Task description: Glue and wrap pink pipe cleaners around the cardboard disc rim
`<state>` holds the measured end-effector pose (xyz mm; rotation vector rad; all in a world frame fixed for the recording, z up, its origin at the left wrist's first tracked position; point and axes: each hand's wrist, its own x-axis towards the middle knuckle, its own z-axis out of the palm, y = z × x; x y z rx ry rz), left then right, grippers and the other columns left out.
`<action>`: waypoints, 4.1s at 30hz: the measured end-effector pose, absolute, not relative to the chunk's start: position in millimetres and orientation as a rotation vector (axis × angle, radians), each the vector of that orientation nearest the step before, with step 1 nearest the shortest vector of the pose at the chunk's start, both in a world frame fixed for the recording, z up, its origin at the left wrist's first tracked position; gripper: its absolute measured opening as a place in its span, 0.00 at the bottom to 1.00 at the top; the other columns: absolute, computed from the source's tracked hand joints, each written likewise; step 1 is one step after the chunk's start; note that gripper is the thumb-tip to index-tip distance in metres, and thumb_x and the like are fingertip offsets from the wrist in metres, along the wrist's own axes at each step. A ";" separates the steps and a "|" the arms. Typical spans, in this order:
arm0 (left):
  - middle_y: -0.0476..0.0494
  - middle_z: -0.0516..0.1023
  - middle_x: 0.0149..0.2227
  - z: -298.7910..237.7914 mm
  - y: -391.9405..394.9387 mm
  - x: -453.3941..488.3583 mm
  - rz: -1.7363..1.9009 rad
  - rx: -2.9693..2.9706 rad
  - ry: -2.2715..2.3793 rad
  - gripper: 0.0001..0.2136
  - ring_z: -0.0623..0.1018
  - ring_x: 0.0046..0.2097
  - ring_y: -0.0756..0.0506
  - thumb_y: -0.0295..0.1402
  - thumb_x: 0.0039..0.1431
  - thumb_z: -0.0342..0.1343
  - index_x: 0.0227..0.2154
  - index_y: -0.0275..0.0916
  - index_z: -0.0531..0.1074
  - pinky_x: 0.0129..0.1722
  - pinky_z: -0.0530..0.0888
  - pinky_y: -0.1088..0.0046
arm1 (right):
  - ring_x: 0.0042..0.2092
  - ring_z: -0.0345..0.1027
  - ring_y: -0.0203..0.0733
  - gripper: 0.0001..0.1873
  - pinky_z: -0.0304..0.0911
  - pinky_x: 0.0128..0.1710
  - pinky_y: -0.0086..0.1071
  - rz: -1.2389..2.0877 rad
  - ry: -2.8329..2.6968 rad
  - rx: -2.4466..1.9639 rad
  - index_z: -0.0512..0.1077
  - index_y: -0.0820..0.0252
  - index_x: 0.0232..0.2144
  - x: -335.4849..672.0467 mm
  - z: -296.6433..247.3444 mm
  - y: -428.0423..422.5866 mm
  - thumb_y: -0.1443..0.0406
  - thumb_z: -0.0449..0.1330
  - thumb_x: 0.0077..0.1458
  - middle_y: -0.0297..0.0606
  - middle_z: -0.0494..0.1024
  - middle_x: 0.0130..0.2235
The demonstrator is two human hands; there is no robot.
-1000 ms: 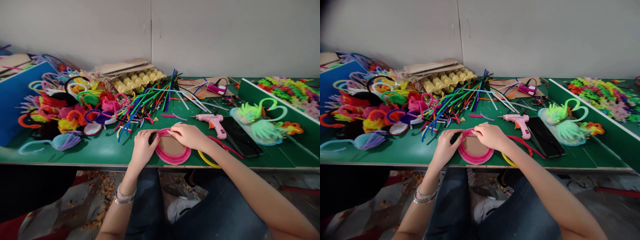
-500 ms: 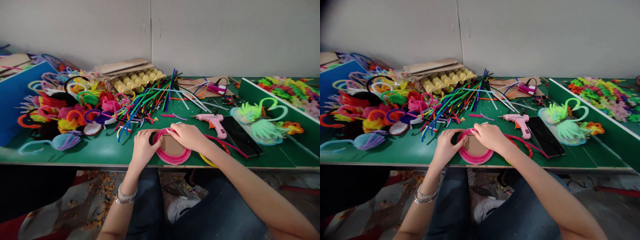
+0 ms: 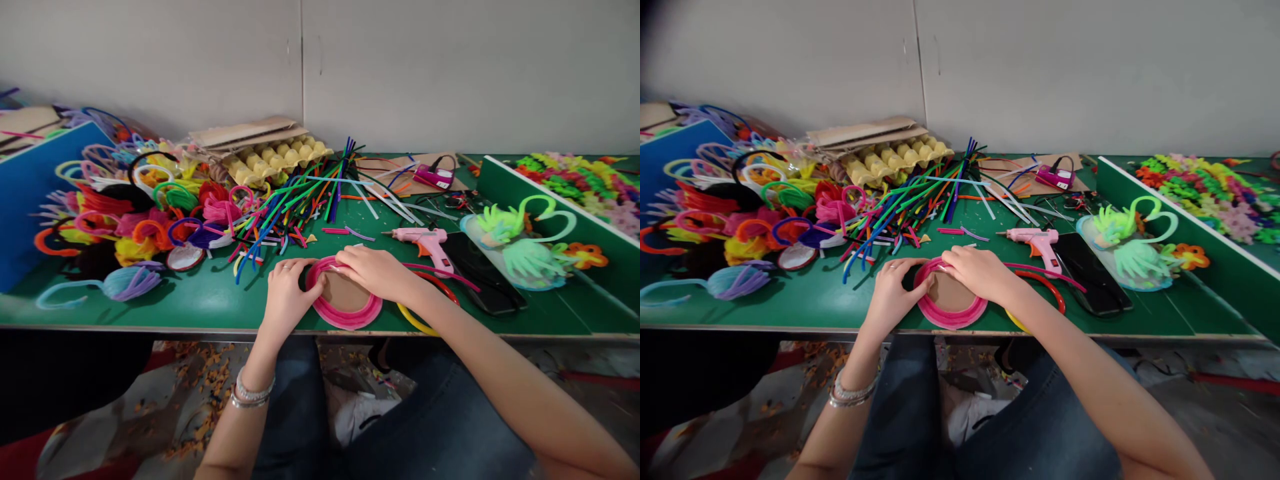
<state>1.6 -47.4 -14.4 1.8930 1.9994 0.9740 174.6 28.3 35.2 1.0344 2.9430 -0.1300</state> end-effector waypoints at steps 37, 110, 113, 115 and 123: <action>0.42 0.78 0.39 -4.7 -36.7 -0.9 0.842 2.011 2.007 0.09 0.74 0.44 0.40 0.40 0.55 0.57 0.36 0.42 0.74 0.46 0.68 0.62 | 0.41 0.68 0.43 0.10 0.50 0.30 0.32 -0.142 2.904 1.136 0.65 0.60 0.36 167.4 31.0 30.6 0.62 0.47 0.63 0.41 0.74 0.39; 0.47 0.81 0.38 35.5 -16.5 -1.6 0.401 1.941 2.019 0.11 0.78 0.42 0.42 0.43 0.52 0.59 0.32 0.42 0.75 0.40 0.70 0.69 | 0.29 0.63 0.36 0.13 0.47 0.27 0.29 -0.735 2.724 1.414 0.67 0.57 0.28 203.0 37.6 32.6 0.57 0.50 0.59 0.33 0.75 0.30; 0.47 0.81 0.39 37.3 -16.5 -0.3 0.377 1.929 2.031 0.11 0.78 0.42 0.42 0.43 0.52 0.58 0.32 0.42 0.75 0.40 0.70 0.69 | 0.29 0.63 0.36 0.14 0.48 0.27 0.29 -0.800 2.707 1.448 0.66 0.57 0.26 202.5 35.9 34.8 0.56 0.51 0.58 0.34 0.74 0.28; 0.47 0.81 0.39 38.2 -16.5 0.5 0.359 1.916 2.041 0.11 0.78 0.43 0.43 0.44 0.52 0.58 0.32 0.42 0.75 0.41 0.70 0.69 | 0.28 0.62 0.36 0.17 0.47 0.27 0.30 -0.801 2.692 1.472 0.64 0.58 0.24 203.2 35.4 35.8 0.53 0.51 0.57 0.34 0.73 0.26; 0.47 0.81 0.39 39.7 -16.0 2.0 0.342 1.905 2.051 0.12 0.78 0.43 0.43 0.44 0.50 0.59 0.33 0.42 0.75 0.41 0.69 0.70 | 0.28 0.62 0.35 0.19 0.47 0.27 0.29 -0.848 2.664 1.446 0.66 0.58 0.25 216.5 39.2 34.7 0.50 0.51 0.56 0.33 0.73 0.27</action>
